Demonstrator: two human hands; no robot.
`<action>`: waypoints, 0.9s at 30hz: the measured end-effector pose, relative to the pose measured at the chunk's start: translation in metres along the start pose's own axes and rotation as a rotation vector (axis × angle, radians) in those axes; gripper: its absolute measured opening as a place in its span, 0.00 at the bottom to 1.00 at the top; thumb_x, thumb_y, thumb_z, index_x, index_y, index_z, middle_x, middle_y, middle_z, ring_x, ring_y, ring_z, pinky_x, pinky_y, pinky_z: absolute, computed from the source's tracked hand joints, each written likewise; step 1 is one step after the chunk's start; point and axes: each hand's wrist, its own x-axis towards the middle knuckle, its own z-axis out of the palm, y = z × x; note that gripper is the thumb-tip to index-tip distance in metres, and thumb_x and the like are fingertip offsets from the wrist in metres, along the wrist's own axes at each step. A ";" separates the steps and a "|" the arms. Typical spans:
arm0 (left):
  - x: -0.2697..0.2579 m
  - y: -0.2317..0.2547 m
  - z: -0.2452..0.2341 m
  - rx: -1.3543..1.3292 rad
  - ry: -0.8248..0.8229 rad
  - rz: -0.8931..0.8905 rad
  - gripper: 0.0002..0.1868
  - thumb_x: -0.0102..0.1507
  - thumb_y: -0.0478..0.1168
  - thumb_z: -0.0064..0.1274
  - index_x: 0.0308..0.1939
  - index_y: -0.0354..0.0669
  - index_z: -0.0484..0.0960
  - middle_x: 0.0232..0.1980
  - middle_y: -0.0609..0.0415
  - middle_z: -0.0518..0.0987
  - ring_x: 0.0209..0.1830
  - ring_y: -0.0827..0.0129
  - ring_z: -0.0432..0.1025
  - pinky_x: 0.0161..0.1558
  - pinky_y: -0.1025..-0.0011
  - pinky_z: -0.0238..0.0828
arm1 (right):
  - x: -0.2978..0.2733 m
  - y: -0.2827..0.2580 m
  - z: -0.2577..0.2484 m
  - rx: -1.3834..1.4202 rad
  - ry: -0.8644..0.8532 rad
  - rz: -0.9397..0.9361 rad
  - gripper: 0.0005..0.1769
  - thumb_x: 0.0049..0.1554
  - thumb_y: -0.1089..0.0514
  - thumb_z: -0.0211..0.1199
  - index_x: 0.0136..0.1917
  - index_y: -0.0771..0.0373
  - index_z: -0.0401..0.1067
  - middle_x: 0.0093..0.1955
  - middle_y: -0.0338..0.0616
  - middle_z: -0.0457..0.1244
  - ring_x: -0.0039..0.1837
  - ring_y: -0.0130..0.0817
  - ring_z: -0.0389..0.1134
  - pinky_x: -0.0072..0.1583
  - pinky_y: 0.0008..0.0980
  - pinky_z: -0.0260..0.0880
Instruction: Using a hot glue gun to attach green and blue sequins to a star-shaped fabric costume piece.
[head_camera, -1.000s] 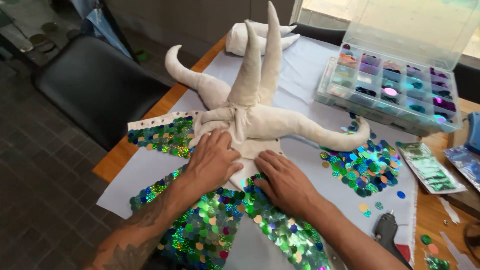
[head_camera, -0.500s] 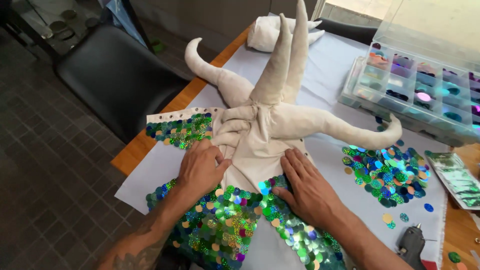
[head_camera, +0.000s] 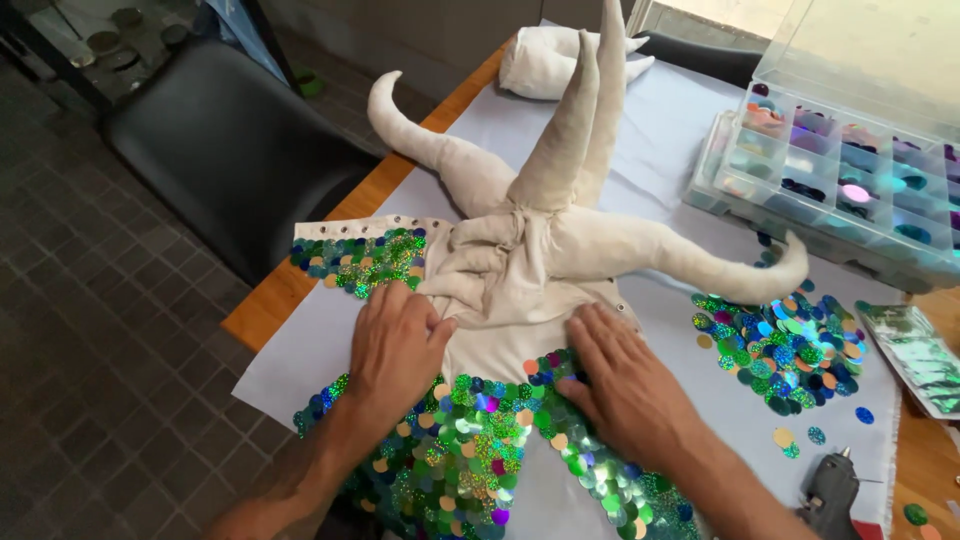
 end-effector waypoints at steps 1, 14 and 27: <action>-0.003 -0.001 -0.002 -0.017 0.019 -0.004 0.14 0.57 0.45 0.65 0.28 0.39 0.81 0.40 0.47 0.74 0.46 0.50 0.69 0.51 0.55 0.65 | -0.002 -0.010 0.000 0.027 0.045 0.008 0.37 0.60 0.43 0.56 0.73 0.72 0.58 0.76 0.64 0.52 0.80 0.55 0.49 0.76 0.46 0.47; -0.023 0.002 -0.006 -0.146 -0.179 -0.061 0.12 0.52 0.44 0.67 0.26 0.41 0.82 0.40 0.46 0.74 0.47 0.49 0.68 0.51 0.55 0.65 | -0.008 -0.077 0.008 0.098 0.008 -0.120 0.38 0.60 0.40 0.57 0.71 0.71 0.62 0.75 0.57 0.55 0.79 0.51 0.51 0.75 0.50 0.45; -0.030 0.005 -0.007 -0.052 -0.037 0.031 0.07 0.54 0.37 0.60 0.25 0.41 0.78 0.37 0.48 0.73 0.44 0.51 0.69 0.45 0.55 0.64 | -0.003 -0.095 0.006 0.035 -0.133 0.016 0.44 0.55 0.34 0.60 0.68 0.74 0.63 0.67 0.58 0.59 0.71 0.57 0.54 0.64 0.53 0.51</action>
